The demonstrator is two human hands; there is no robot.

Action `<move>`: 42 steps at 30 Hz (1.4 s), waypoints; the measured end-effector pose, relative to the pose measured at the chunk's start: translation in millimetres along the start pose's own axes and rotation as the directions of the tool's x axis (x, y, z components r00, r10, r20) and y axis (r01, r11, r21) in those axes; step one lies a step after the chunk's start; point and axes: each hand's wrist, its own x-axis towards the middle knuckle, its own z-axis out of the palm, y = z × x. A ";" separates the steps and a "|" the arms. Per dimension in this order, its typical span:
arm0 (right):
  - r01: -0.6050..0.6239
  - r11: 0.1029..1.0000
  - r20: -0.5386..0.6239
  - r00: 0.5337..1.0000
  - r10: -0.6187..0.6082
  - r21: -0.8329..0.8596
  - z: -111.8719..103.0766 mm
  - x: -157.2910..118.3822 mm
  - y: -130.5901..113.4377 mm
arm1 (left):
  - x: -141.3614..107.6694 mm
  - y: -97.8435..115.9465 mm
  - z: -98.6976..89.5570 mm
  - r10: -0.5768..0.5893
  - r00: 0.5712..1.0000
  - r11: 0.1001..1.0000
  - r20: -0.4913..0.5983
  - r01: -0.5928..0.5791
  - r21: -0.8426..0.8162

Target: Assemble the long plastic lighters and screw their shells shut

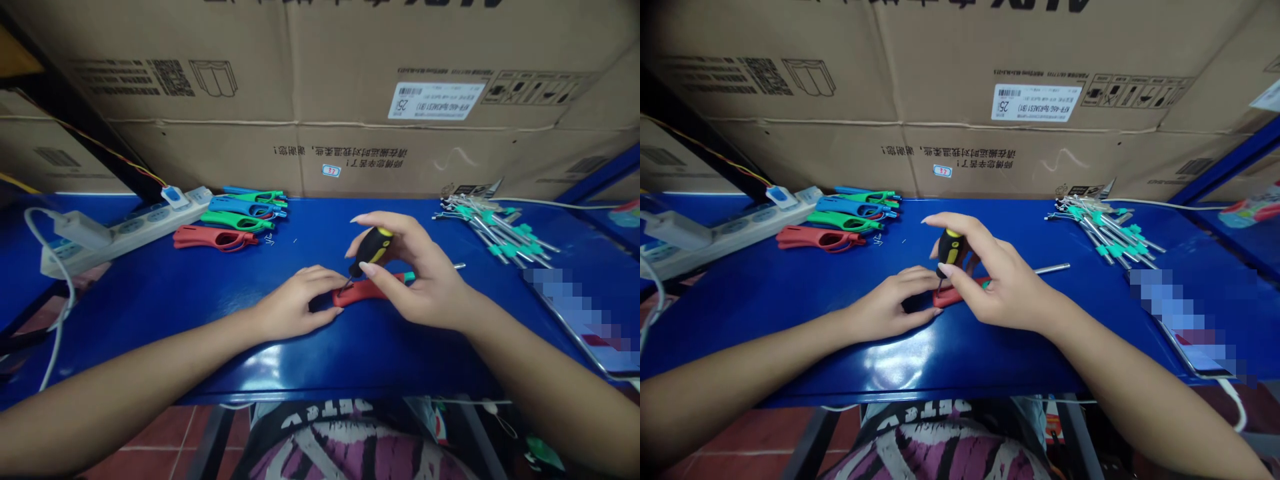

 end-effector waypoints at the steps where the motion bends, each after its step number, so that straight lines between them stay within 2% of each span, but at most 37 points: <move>1: 0.011 0.999 0.019 1.000 -0.010 -0.042 -3.1 1.4 -1.1 | 1.2 1.4 1.3 0.006 1.000 1.000 -0.008 -0.006 -0.017; 3: 0.047 0.984 0.058 0.998 -0.037 -0.174 -8.2 4.7 -1.7 | 4.5 4.7 3.5 0.005 1.000 0.999 -0.019 -0.006 -0.036; 6: 0.115 0.910 0.099 0.992 -0.083 -0.398 -12.6 11.7 -0.7 | 11.9 11.0 5.6 -0.009 1.000 0.999 0.007 0.010 -0.036; 9: 0.153 0.854 0.091 0.988 -0.123 -0.497 -15.9 19.6 0.4 | 21.9 17.7 6.7 -0.044 0.998 0.999 0.047 0.044 -0.010; 14: 0.074 0.947 0.139 0.990 -0.032 -0.312 -24.0 21.4 5.3 | 35.3 20.4 11.1 -0.083 0.995 0.996 0.059 0.084 -0.007; 16: 0.105 0.931 0.084 0.993 -0.080 -0.350 -25.0 17.0 8.9 | 36.5 17.3 14.5 -0.072 0.997 0.997 0.037 0.072 -0.010; 18: 0.163 0.881 -0.007 0.983 -0.185 -0.445 -23.5 12.3 11.4 | 35.8 13.3 17.7 -0.053 0.999 0.998 0.006 0.054 -0.017; 20: 0.175 0.878 -0.049 0.974 -0.219 -0.445 -20.9 9.0 11.4 | 34.4 9.9 19.9 -0.036 0.999 0.999 -0.014 0.036 -0.028; 24: 0.084 0.962 -0.016 0.996 -0.092 -0.260 -18.6 6.7 9.9 | 32.4 6.4 20.8 -0.020 1.000 0.999 0.004 0.020 -0.047; 29: 0.162 0.840 -0.147 0.951 -0.274 -0.518 -20.0 5.3 14.1 | 32.1 4.5 21.0 0.009 1.000 0.998 0.005 -0.008 -0.060; 33: 0.094 0.923 -0.097 0.985 -0.140 -0.372 -19.9 5.7 12.8 | 32.3 4.5 21.0 0.005 1.000 0.999 0.028 -0.003 -0.053; 34: 0.102 0.926 -0.088 0.986 -0.143 -0.363 -20.2 5.7 12.6 | 32.2 4.4 21.0 0.005 1.000 0.999 0.028 -0.003 -0.050; 38: 0.200 0.825 -0.141 0.938 -0.318 -0.529 -21.8 4.8 13.8 | 31.6 3.7 21.0 0.018 1.000 0.999 0.005 -0.018 -0.047; 40: 0.182 0.847 -0.130 0.951 -0.280 -0.499 -21.8 5.2 14.1 | 31.6 3.5 20.8 0.017 1.000 0.999 0.012 -0.016 -0.051; 42: 0.119 0.924 -0.076 0.985 -0.157 -0.363 -22.1 6.4 14.7 | 31.8 3.5 20.6 0.013 1.000 0.998 0.021 -0.012 -0.057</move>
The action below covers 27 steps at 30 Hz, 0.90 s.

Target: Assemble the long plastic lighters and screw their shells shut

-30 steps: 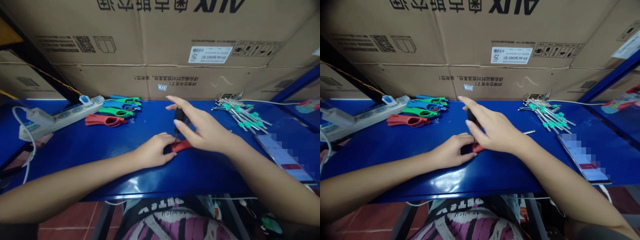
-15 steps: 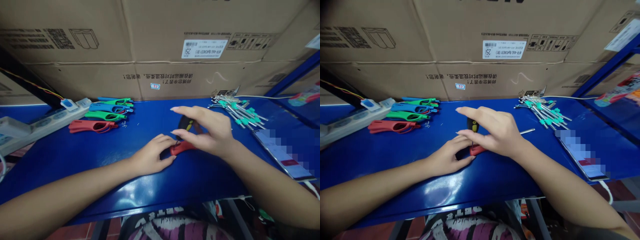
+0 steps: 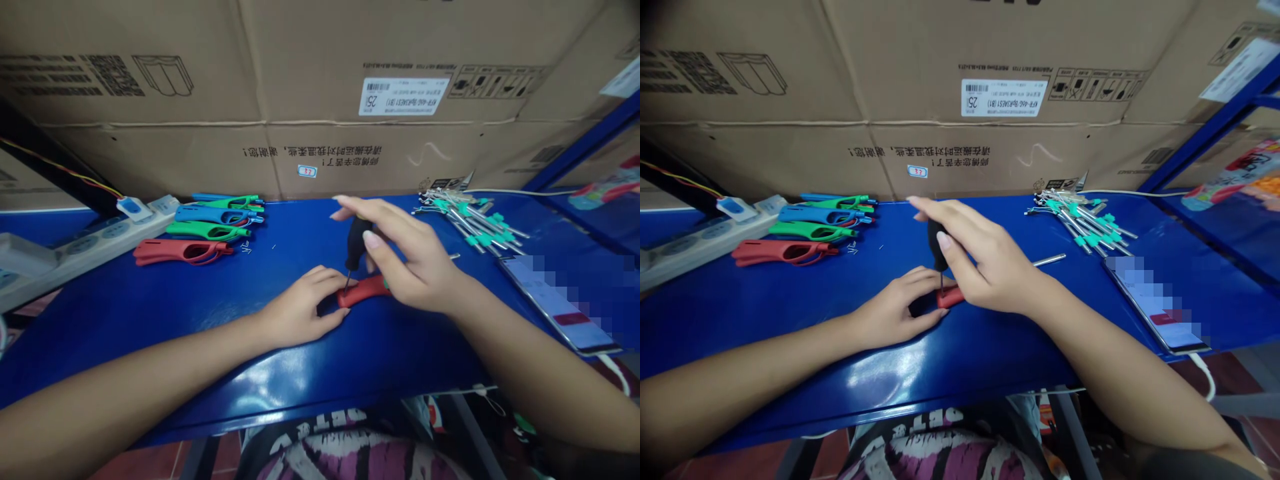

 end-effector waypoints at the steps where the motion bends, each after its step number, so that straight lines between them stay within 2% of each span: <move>1: -0.034 0.998 0.042 0.999 0.032 0.060 -0.3 0.6 1.0 | 0.0 0.0 -0.1 -0.003 1.000 1.000 0.002 0.003 0.000; 3: -0.029 0.996 0.037 0.999 0.026 0.080 -1.9 1.5 4.0 | 0.0 0.0 -0.1 -0.005 1.000 1.000 -0.006 0.005 0.007; 6: 0.050 0.999 -0.035 0.998 -0.051 -0.018 -5.6 1.9 7.0 | -0.1 -0.2 -0.1 0.002 1.000 1.000 -0.019 -0.002 0.015; 10: -0.055 0.987 0.139 0.990 0.034 0.150 -6.3 1.9 0.9 | -0.2 0.0 0.0 0.001 1.000 1.000 -0.008 -0.001 0.018; 11: -0.069 0.983 0.152 0.987 0.043 0.168 -5.4 1.8 -1.3 | -0.3 -0.1 0.1 -0.004 1.000 1.000 -0.008 0.004 0.023; 16: 0.106 0.992 -0.060 0.992 -0.110 -0.073 0.0 0.1 -6.6 | -0.2 -0.1 0.3 -0.007 1.000 0.999 -0.013 0.007 0.044; 20: 0.007 0.996 0.017 1.000 -0.009 0.090 1.0 0.1 -4.0 | 0.6 0.9 -0.7 -0.010 1.000 0.999 0.010 0.009 0.043; 21: 0.016 0.996 -0.001 1.000 -0.016 0.087 0.9 0.0 -2.6 | 0.7 1.1 -0.9 -0.010 1.000 0.999 0.012 0.009 0.039; 24: 0.150 0.986 -0.113 0.981 -0.158 -0.075 0.0 -0.5 1.5 | 0.9 1.5 -1.3 0.003 1.000 0.999 -0.005 -0.003 0.032; 25: 0.167 0.981 -0.102 0.979 -0.177 -0.099 -0.3 -0.6 2.0 | 1.0 1.8 -1.5 0.005 1.000 0.999 -0.006 -0.005 0.033; 27: 0.114 0.993 -0.005 0.993 -0.114 -0.018 -0.5 -0.3 1.2 | 1.5 2.5 -2.0 0.000 1.000 0.999 0.003 0.000 0.037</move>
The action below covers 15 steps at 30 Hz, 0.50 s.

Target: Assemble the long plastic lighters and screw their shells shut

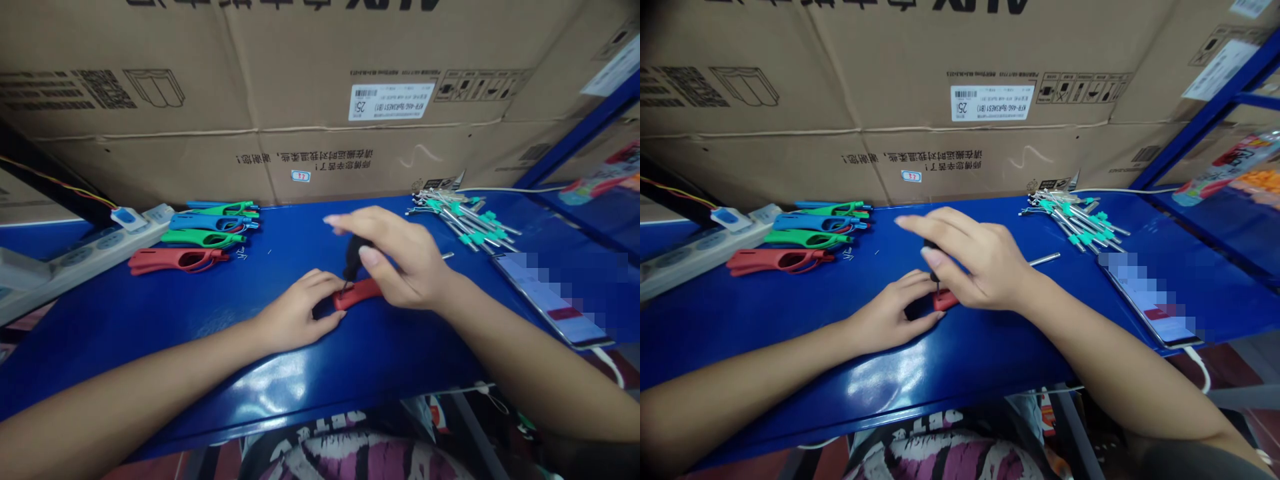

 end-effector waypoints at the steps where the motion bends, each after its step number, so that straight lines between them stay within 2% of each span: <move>1: -0.055 0.996 0.054 0.997 0.051 0.070 0.2 0.4 -0.9 | 0.2 0.2 -0.2 -0.003 1.000 1.000 0.006 0.003 0.002; 3: -0.120 0.984 0.078 0.991 0.110 0.133 0.8 1.0 -2.5 | 0.1 0.0 0.0 -0.005 1.000 1.000 0.010 0.005 0.000; 7: -0.069 0.997 -0.062 0.996 0.066 -0.038 0.2 1.2 -2.6 | -1.3 -2.5 1.6 0.007 1.000 1.000 -0.008 -0.007 -0.011; 8: -0.087 0.996 -0.047 0.995 0.086 -0.019 -1.0 1.4 -2.6 | -1.6 -3.0 1.9 0.007 1.000 1.000 -0.008 -0.007 -0.011; 12: -0.213 0.945 0.180 0.969 0.171 0.249 -6.7 3.3 -2.8 | -1.4 -2.5 1.5 -0.006 1.000 1.000 0.002 0.006 0.006; 13: -0.208 0.944 0.179 0.970 0.165 0.256 -7.6 3.5 -2.5 | -1.3 -2.1 1.3 -0.008 1.000 1.000 0.003 0.008 0.011; 15: -0.170 0.973 0.079 0.984 0.159 0.154 -7.6 3.4 -1.4 | -1.0 -1.4 1.0 -0.003 1.000 1.000 -0.003 0.003 0.018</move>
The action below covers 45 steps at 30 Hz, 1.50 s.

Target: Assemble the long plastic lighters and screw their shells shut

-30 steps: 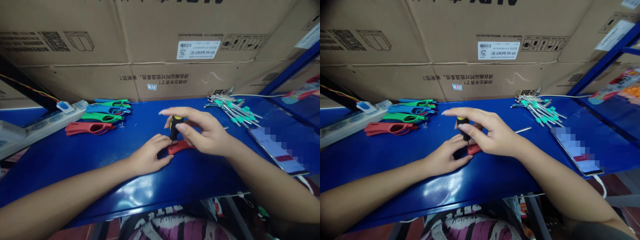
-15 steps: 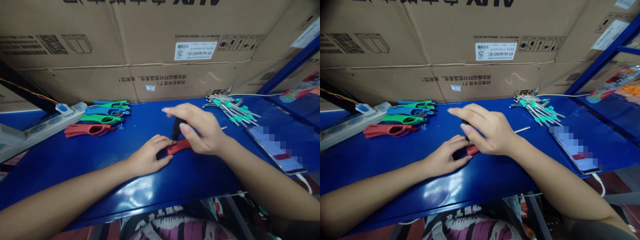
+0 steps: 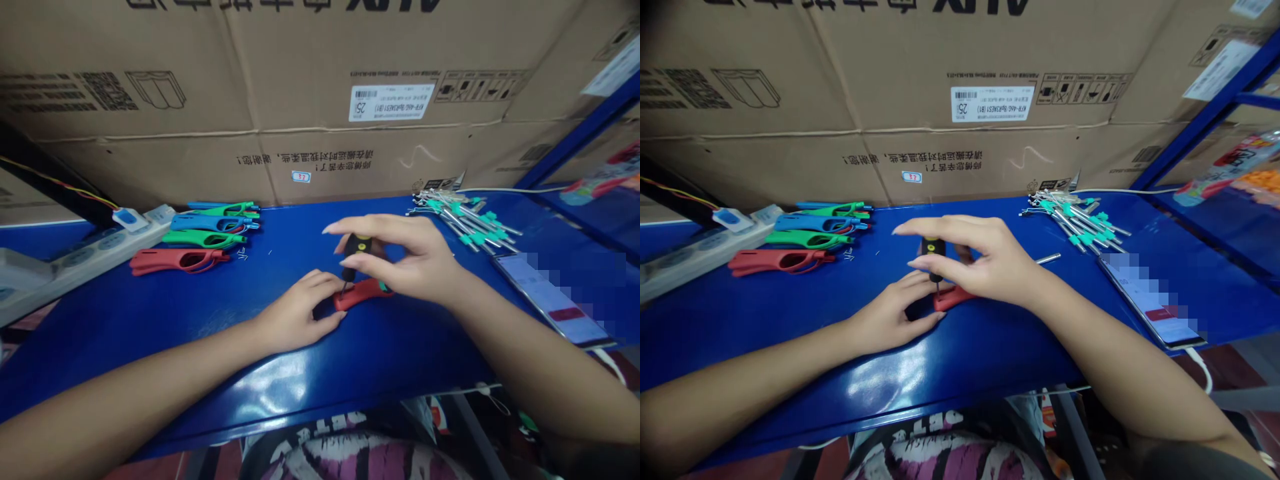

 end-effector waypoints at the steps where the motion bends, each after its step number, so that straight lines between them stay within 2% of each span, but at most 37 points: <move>1: 0.007 0.997 -0.069 0.998 -0.013 -0.078 0.6 0.0 0.8 | 0.2 0.3 -0.1 0.005 1.000 1.000 -0.003 -0.005 0.000; 3: 0.005 0.989 -0.123 0.992 -0.024 -0.149 2.8 -0.1 2.3 | 0.6 0.7 -0.4 0.011 1.000 1.000 0.000 -0.011 -0.009; 7: -0.029 0.993 0.004 1.000 0.028 0.111 7.3 0.1 5.7 | 1.2 1.2 -1.0 0.008 1.000 1.000 0.022 -0.007 -0.019; 8: -0.018 0.991 -0.001 1.000 0.018 0.134 7.8 0.0 6.8 | 1.2 1.1 -1.0 0.008 1.000 1.000 0.020 -0.008 -0.013; 11: 0.095 0.995 -0.124 0.988 -0.098 -0.028 7.7 -0.7 8.8 | 0.7 0.7 -0.6 0.018 1.000 1.000 -0.003 -0.018 0.005; 12: 0.117 0.989 -0.132 0.983 -0.128 -0.084 7.4 -0.9 8.3 | 0.6 0.6 -0.5 0.021 1.000 1.000 -0.007 -0.020 0.008; 14: 0.100 0.991 -0.072 0.992 -0.106 -0.086 7.1 -0.9 5.8 | 0.6 0.7 -0.5 0.020 1.000 1.000 -0.003 -0.020 0.007; 16: 0.054 0.999 0.008 0.999 -0.054 0.004 7.6 -0.7 2.6 | 0.7 0.8 -0.5 0.010 1.000 1.000 0.008 -0.010 0.008; 17: 0.049 0.998 0.010 0.999 -0.049 0.027 8.1 -0.8 1.5 | 0.7 0.7 -0.4 0.005 1.000 1.000 0.011 -0.005 0.008; 20: 0.149 0.984 -0.106 0.982 -0.159 -0.100 9.0 -2.1 1.2 | 0.4 0.3 0.0 0.006 1.000 1.000 -0.005 -0.006 0.001; 22: 0.165 0.969 -0.141 0.971 -0.192 -0.184 8.7 -3.1 2.2 | 0.4 0.2 0.0 0.015 1.000 1.000 -0.012 -0.015 -0.008; 25: 0.078 0.996 -0.042 0.996 -0.080 -0.039 7.5 -2.6 2.7 | 0.9 0.9 -0.6 0.011 1.000 1.000 0.003 -0.011 -0.010; 27: 0.059 0.998 -0.005 0.998 -0.059 0.038 6.6 -1.3 3.3 | 1.0 1.2 -0.8 0.006 1.000 1.000 0.006 -0.006 -0.002; 31: 0.154 0.973 -0.145 0.973 -0.180 -0.169 6.4 0.2 5.7 | 0.5 0.5 -0.5 0.012 1.000 1.000 -0.006 -0.012 0.007; 32: 0.153 0.970 -0.147 0.972 -0.182 -0.189 6.8 0.3 6.0 | 0.5 0.4 -0.6 0.013 1.000 1.000 -0.003 -0.013 0.005; 36: 0.054 0.998 -0.015 0.998 -0.054 0.024 9.1 0.3 6.1 | 0.7 0.4 -1.1 0.018 1.000 1.000 0.014 -0.018 -0.006; 37: 0.049 0.998 -0.018 0.999 -0.049 0.048 9.3 0.2 6.5 | 0.8 0.4 -1.0 0.020 1.000 1.000 0.013 -0.020 -0.004; 41: 0.147 0.981 -0.128 0.978 -0.163 -0.127 7.7 -0.9 8.4 | 0.7 0.4 -0.7 0.017 1.000 1.000 0.001 -0.017 0.004; 42: 0.141 0.981 -0.117 0.981 -0.156 -0.130 7.2 -1.1 8.1 | 0.7 0.5 -0.7 0.016 1.000 1.000 0.001 -0.016 -0.002; 45: 0.032 0.999 -0.039 0.999 -0.032 0.020 6.6 -0.7 5.7 | 0.8 0.6 -1.1 0.011 1.000 1.000 0.014 -0.011 -0.020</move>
